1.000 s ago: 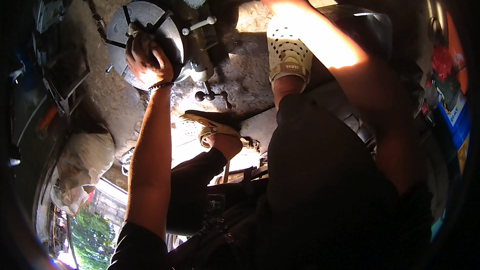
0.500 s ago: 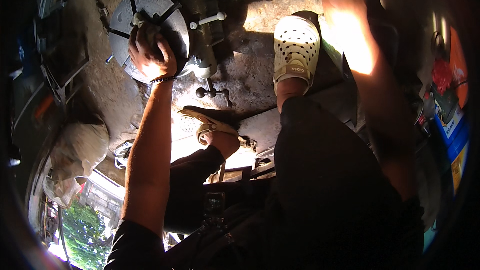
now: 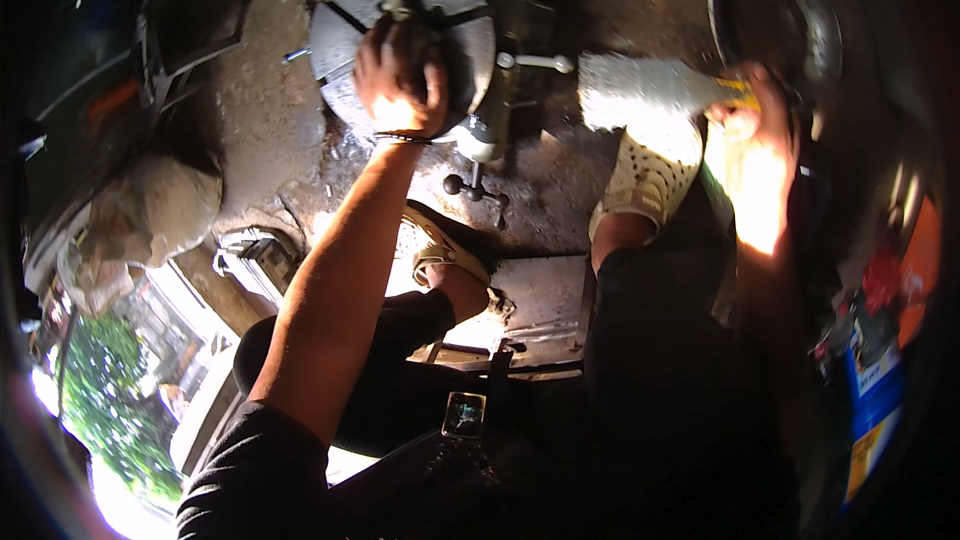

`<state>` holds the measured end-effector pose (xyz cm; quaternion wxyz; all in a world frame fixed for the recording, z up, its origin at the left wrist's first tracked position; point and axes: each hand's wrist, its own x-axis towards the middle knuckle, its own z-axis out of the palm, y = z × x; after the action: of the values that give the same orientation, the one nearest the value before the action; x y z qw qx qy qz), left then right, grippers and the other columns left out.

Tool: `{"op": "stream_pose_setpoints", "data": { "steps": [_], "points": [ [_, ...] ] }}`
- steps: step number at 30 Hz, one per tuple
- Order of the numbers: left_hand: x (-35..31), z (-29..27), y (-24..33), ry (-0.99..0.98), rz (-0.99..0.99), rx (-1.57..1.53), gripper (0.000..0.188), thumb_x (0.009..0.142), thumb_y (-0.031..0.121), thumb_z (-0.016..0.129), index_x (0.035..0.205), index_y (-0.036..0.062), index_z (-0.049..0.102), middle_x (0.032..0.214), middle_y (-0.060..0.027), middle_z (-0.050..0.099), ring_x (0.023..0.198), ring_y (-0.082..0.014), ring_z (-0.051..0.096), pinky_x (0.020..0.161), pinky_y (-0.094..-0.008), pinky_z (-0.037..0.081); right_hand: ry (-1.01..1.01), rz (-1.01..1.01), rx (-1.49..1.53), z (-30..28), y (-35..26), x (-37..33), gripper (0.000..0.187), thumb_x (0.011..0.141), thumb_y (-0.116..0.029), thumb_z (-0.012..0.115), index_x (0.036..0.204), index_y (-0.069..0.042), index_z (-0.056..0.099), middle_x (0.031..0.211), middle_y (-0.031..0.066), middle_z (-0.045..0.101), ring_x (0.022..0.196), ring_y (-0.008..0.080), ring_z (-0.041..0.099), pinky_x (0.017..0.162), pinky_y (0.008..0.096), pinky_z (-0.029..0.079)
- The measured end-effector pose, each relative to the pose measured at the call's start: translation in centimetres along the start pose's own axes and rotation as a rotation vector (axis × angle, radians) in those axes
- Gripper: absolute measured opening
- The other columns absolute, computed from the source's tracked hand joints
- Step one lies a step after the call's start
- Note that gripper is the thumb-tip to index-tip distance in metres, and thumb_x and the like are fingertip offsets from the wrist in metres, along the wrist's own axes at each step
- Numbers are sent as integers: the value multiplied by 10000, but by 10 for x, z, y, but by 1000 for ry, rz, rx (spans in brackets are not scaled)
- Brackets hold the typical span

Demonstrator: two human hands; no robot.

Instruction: The person cleans a circular metal mechanical part using a brush and a rag. They repeatedly scrub the surface, wipe it with a cloth, and dip the brush into a container of liquid to continue cleaning.

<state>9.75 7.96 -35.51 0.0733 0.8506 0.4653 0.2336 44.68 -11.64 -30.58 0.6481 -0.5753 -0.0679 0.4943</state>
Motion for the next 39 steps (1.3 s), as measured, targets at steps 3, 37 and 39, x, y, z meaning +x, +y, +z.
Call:
{"op": "stream_pose_setpoints", "data": {
  "steps": [3, 37, 39],
  "points": [
    [0, -5, 3, -3, -22, -5, 551, 783, 360, 657, 1296, 165, 604, 1367, -166, 546, 1242, -389, 520, 1029, -535, 389, 29, 23, 126, 4, -5, 2, 240, 1037, -210, 507, 1078, 7, 603, 948, 100, 621, 693, 170, 550, 692, 260, 457],
    [-4, -16, 1, -62, -159, -151, 574, 751, 342, 715, 1293, 189, 601, 1397, -118, 525, 1299, -354, 475, 1040, -532, 370, -210, 127, 186, 5, -34, 19, 275, 987, -196, 526, 1150, -4, 638, 1081, 164, 697, 949, 258, 667, 906, 439, 537],
    [-5, -14, 3, -53, -165, -146, 561, 757, 345, 712, 1286, 190, 606, 1382, -108, 542, 1284, -353, 491, 1040, -530, 371, -300, 239, 392, 11, -38, 21, 329, 1002, -216, 476, 1220, -14, 617, 1142, 155, 687, 1035, 277, 651, 1004, 475, 474]
  ]
}}
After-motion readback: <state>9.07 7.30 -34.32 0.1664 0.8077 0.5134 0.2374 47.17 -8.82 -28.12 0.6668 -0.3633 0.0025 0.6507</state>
